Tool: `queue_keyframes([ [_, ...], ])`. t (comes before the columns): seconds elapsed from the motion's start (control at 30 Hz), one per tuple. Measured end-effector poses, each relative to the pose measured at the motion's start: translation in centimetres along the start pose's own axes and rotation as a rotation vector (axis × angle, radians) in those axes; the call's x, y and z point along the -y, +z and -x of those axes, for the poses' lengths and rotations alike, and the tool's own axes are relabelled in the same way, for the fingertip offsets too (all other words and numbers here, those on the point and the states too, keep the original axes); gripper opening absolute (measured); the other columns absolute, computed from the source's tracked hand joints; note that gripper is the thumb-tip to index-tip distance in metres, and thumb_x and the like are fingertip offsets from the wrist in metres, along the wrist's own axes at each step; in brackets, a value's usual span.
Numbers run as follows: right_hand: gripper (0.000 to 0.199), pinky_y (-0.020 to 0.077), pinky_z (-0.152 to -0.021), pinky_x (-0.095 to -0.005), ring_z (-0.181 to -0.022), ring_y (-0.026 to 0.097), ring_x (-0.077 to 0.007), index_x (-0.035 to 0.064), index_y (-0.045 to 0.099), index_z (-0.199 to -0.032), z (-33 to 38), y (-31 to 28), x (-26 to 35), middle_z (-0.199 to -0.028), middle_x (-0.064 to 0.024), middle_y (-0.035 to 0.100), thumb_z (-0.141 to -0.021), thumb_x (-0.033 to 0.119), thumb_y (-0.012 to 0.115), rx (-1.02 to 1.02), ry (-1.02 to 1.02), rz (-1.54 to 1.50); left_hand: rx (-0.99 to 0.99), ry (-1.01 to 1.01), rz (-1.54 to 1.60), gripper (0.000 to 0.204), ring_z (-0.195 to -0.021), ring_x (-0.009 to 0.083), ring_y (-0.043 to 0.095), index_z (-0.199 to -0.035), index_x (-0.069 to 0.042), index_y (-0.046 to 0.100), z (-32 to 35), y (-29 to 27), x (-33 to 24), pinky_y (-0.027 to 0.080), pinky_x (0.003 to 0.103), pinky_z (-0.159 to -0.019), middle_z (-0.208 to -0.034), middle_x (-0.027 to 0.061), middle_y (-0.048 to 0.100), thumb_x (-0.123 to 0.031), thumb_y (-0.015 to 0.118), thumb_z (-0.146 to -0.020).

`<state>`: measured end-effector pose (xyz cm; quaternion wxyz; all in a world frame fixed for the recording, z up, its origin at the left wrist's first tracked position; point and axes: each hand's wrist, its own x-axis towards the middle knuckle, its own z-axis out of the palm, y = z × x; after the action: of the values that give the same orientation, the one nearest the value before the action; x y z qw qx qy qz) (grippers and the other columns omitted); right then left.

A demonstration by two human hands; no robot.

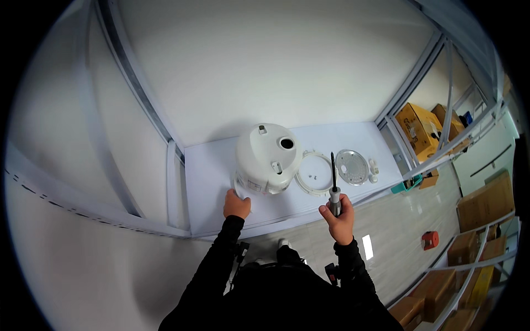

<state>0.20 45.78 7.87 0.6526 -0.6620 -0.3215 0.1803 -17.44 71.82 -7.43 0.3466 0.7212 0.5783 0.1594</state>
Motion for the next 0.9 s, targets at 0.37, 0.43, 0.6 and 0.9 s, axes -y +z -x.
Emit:
queue_keyframes([
  [0.37, 0.026, 0.0479, -0.082, -0.0277, -0.089, 0.057, -0.0111, 0.0013, 0.063, -0.114, -12.0, 0.5, -3.1, -0.1, -0.0031, 0.062, -0.09, 0.006, 0.07, 0.194, 0.015, -0.13, -0.098, -0.168, 0.266, 0.047, -0.095, 0.0352, 0.07, -0.118, 0.004, 0.06, 1.2, -1.2, 0.4, 0.055, 0.043, -0.086, -0.102, 0.0196, 0.07, -0.022, 0.071, -0.081],
  [0.43, 0.03, 0.0484, -0.084, -0.0279, -0.09, 0.058, -0.0118, 0.0014, 0.063, -0.118, -13.9, 1.6, -3.6, -0.099, -0.0028, 0.061, -0.089, 0.007, 0.071, 0.198, -0.019, -0.125, -0.16, -0.169, 0.376, 0.046, -0.09, 0.0322, 0.07, -0.119, 0.004, 0.059, 1.7, -1.7, 0.9, 0.055, 0.041, -0.083, -0.1, 0.018, 0.07, -0.019, 0.069, -0.081],
  [0.6, 0.02, 0.0423, -0.065, -0.0293, -0.071, 0.05, -0.0103, 0.0019, 0.06, -0.105, -17.6, 3.2, -4.2, -0.079, 0.0, 0.056, -0.091, 0.012, 0.07, 0.313, -0.072, -0.012, -0.371, -0.145, 0.714, 0.051, -0.081, 0.0203, 0.063, -0.131, 0.0, 0.053, 4.6, -4.7, -0.9, 0.052, 0.033, -0.072, -0.096, 0.0108, 0.065, -0.01, 0.067, -0.082],
  [0.9, 0.017, 0.0445, -0.069, -0.0287, -0.075, 0.052, -0.0109, 0.0019, 0.06, -0.102, -21.5, 4.3, -6.0, -0.081, -0.0013, 0.059, -0.091, 0.012, 0.069, 0.484, -0.037, -0.096, -0.469, 0.138, 0.884, 0.058, -0.078, 0.0104, 0.058, -0.139, -0.004, 0.049, 11.8, -7.5, -11.3, 0.048, 0.026, -0.068, -0.096, 0.0048, 0.058, 0.003, 0.063, -0.084],
])
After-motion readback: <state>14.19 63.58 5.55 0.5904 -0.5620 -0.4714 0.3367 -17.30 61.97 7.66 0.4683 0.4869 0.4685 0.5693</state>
